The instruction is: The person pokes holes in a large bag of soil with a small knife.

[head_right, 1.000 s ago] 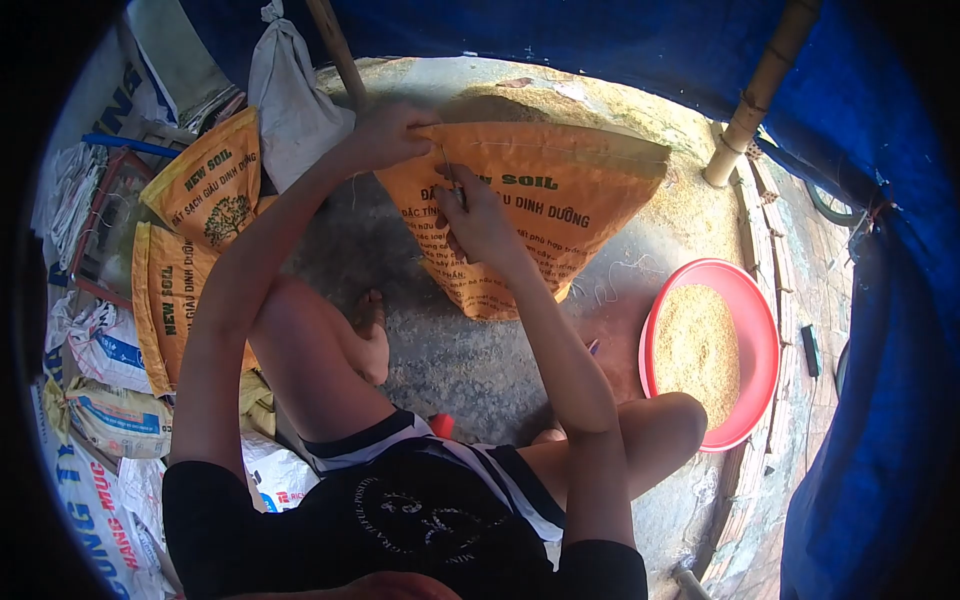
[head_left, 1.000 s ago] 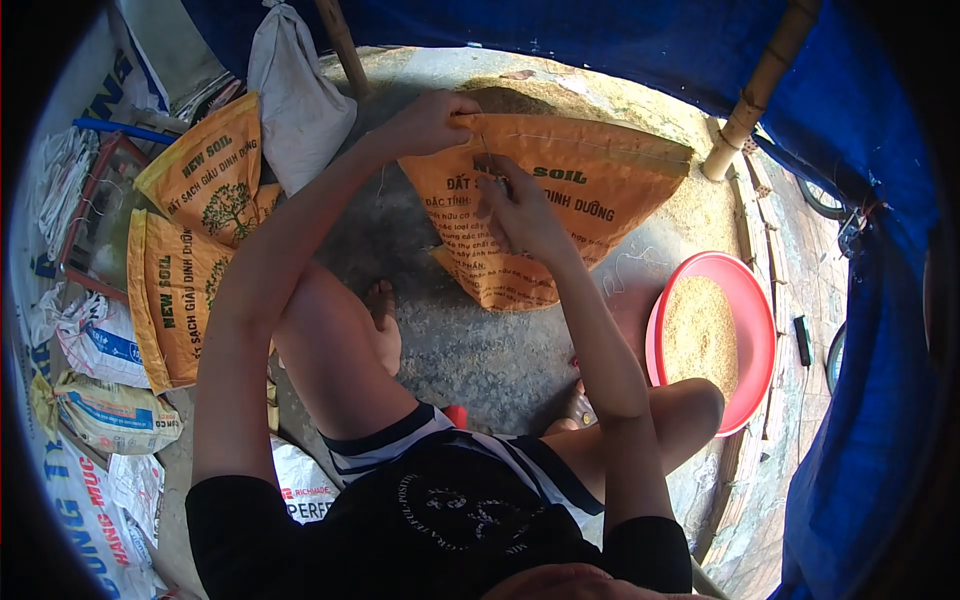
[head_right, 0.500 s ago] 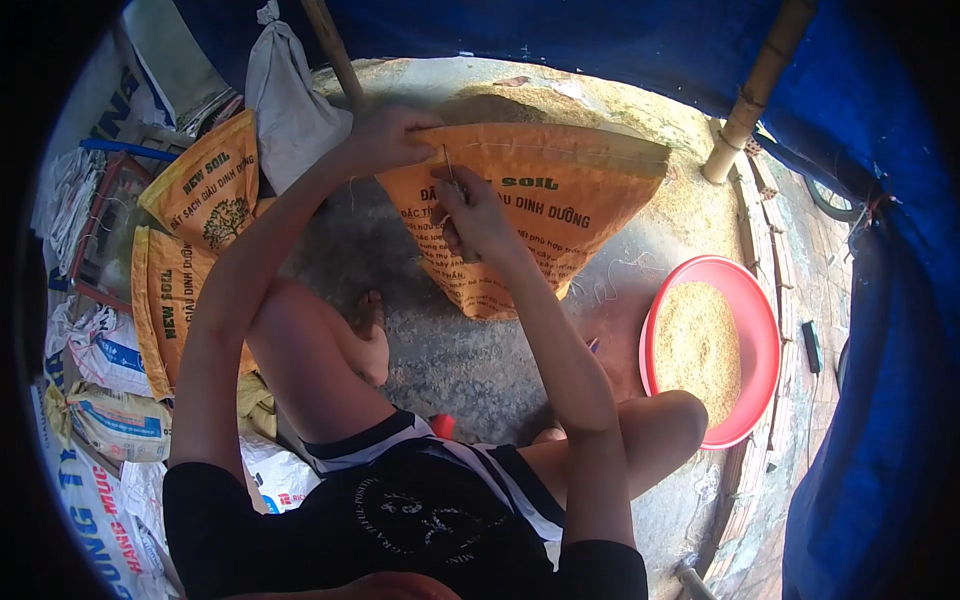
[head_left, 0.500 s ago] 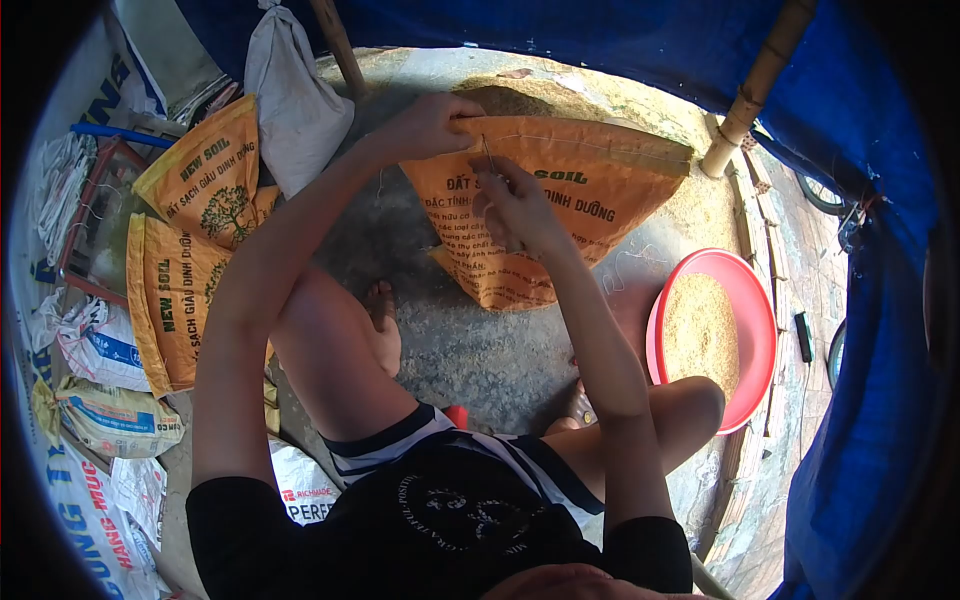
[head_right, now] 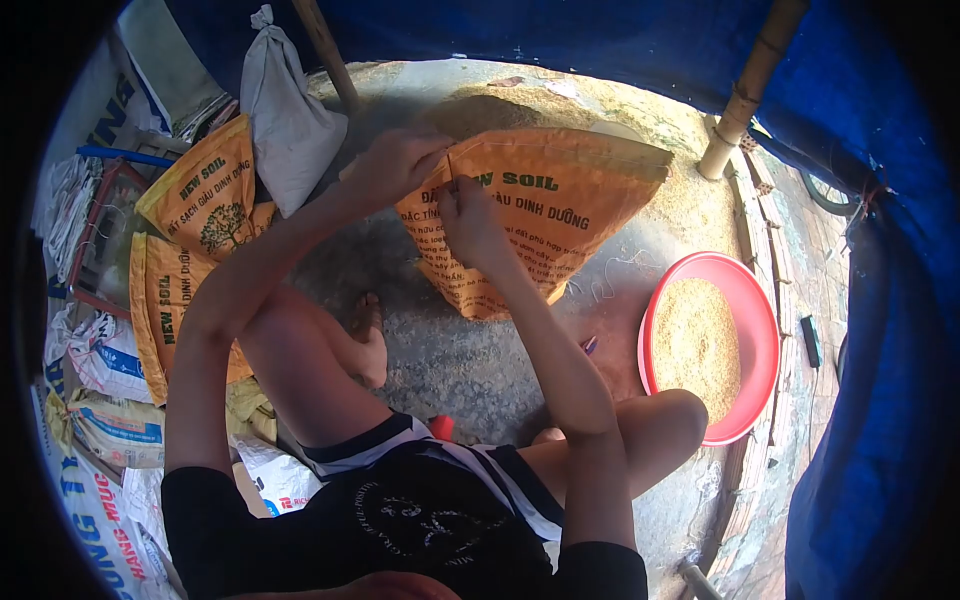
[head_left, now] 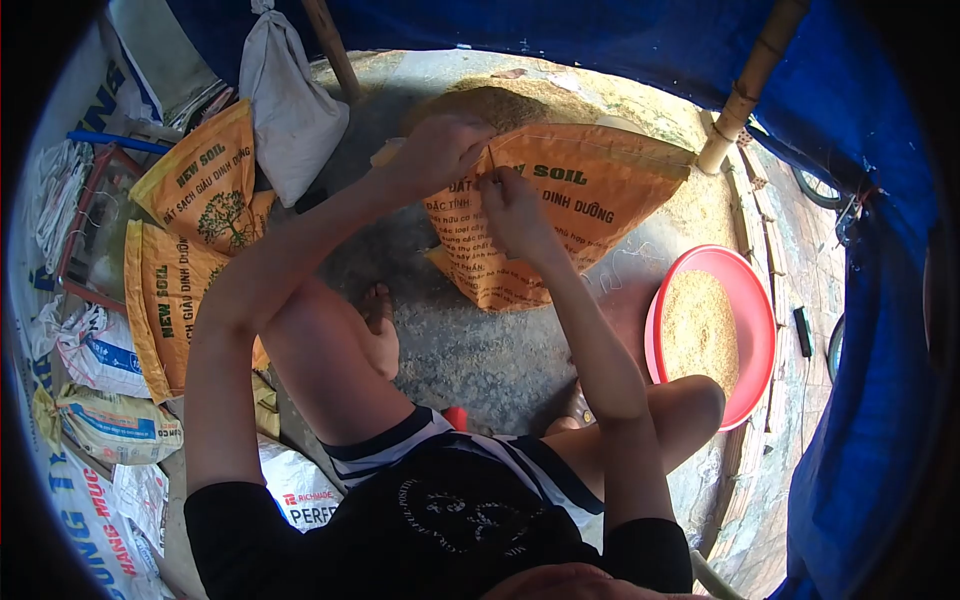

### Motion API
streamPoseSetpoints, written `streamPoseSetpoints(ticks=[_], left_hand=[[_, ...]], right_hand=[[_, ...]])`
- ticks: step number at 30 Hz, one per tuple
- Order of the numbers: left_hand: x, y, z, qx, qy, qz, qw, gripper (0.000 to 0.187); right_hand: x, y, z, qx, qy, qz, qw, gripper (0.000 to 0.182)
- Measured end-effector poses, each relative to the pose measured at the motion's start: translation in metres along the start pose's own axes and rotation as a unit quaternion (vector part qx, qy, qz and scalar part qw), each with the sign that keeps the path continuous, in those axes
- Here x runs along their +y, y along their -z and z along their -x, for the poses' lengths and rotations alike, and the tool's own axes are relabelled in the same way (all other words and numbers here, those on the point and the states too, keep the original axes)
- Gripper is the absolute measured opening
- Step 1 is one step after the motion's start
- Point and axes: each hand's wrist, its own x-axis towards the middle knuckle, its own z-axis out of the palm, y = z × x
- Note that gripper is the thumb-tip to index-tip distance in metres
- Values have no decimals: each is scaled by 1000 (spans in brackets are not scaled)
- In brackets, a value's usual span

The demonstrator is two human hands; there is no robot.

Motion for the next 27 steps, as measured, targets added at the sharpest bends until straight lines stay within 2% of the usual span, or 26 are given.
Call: streamPoseSetpoints(ticks=[1,2,3,4,5,6,7,8,9,10,11,13,15,16,18,19,21,22,24,27], left_hand=[[3,0,0,-1,-1,0,1000,18],[6,0,1,-4,4,-7,1000,17],[10,1,1,-8,10,-15,1000,16],[15,3,2,-8,10,-14,1000,16],[22,6,3,-20,-13,-6,1000,16],[26,6,3,-32,-37,2,999,16],[25,2,2,-33,-37,1,999,16],[23,-4,1,-21,2,3,1000,19],[22,-6,-1,-8,40,5,999,22],[18,-5,-4,-6,39,3,999,22],[14,-3,-5,-31,57,18,998,25],[15,8,-12,-59,72,32,995,28],[14,21,-20,-59,204,147,966,40],[7,23,-24,-61,201,148,966,40],[-6,29,-33,-78,345,196,914,58],[-5,29,-32,-78,345,196,915,58],[-2,25,-32,-155,321,236,904,74],[-5,19,-34,-152,322,237,904,74],[-8,6,-37,-217,345,479,777,82],[-3,1,-38,-247,356,469,769,85]], right_hand=[[21,-4,-10,90,158,95,979,26],[32,-7,-15,175,309,186,916,26],[19,-5,-9,175,309,186,916,26],[-7,-1,5,87,133,69,985,25],[-20,2,12,-7,-51,-53,997,23],[-17,9,8,-7,-51,-53,997,23],[-12,19,0,-59,-59,-185,979,21],[-7,23,-5,-111,-66,-311,942,19],[-7,21,-5,-113,-66,-309,942,19],[-7,16,-6,-98,-57,-337,935,16],[-7,10,-5,-83,-50,-367,925,14],[-13,4,0,-84,-58,-337,936,14],[-15,3,3,-80,-66,-306,946,14],[-15,2,4,-82,-61,-291,951,14],[-13,2,5,-84,-57,-278,955,14],[-11,2,4,-94,-66,-277,954,13],[-9,3,3,-107,-76,-274,953,13],[-8,3,3,-114,-79,-268,953,12],[-7,3,5,-122,-85,-262,954,11],[-10,5,8,-130,-85,-238,959,12]])
